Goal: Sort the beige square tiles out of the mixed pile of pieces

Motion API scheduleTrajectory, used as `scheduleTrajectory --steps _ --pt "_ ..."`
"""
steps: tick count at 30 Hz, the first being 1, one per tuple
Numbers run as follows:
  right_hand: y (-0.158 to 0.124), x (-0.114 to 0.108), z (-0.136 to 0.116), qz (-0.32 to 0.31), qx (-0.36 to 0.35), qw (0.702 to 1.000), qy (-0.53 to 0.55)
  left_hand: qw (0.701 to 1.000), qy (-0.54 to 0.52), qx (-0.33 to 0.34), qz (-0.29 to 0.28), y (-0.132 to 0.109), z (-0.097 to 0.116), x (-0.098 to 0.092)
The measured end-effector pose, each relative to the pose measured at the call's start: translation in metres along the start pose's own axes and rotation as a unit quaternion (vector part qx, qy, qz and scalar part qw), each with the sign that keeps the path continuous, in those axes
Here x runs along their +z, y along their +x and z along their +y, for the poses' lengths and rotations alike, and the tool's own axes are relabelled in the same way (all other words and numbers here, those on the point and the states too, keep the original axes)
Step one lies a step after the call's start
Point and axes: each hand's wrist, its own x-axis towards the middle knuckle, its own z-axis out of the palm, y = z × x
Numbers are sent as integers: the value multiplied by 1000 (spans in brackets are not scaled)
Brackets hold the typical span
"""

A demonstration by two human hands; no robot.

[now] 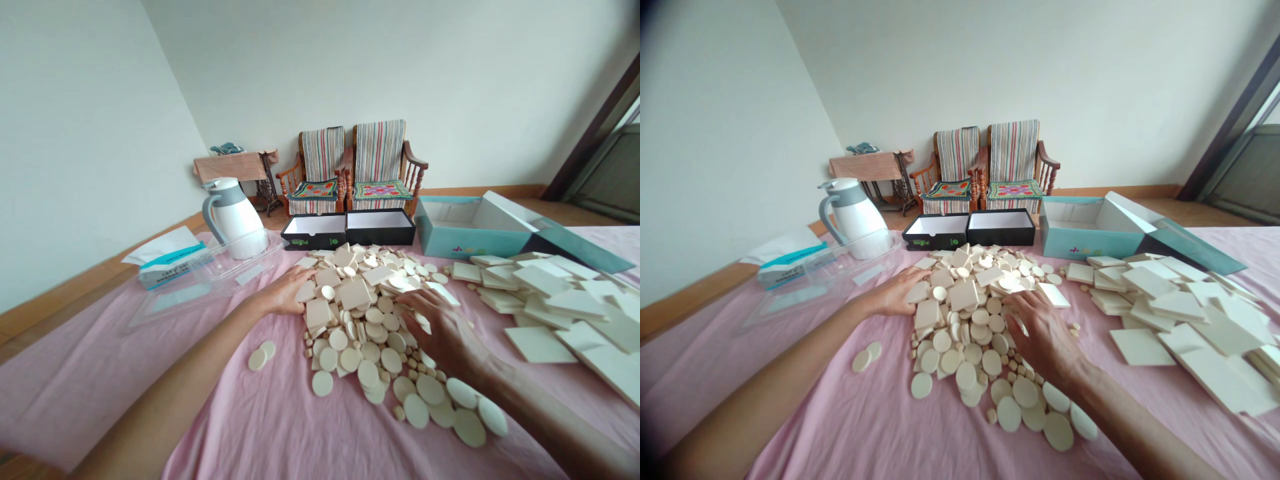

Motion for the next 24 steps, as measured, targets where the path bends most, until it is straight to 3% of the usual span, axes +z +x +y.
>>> scheduleTrajectory --steps 6,10,13,15,19,22,24 --pt "0 -1 -2 1 5 1000 1 998 -65 -5 -8 27 17 -10" --pt "-1 1 0 1 5 1000 1 993 -109 16 27 56 49 -2" --pt "-1 2 2 -3 9 1000 0 978 -192 67 45 73 60 3" --pt "-2 3 4 -1 8 1000 4 977 -201 37 62 81 53 3" --pt "-2 4 4 13 10 1000 11 971 -132 -157 121 90 10 3" --pt "-1 3 3 16 13 1000 14 965 -113 -211 105 95 -20 10" --pt "-1 3 3 13 14 1000 17 967 -115 -209 90 99 -30 17"
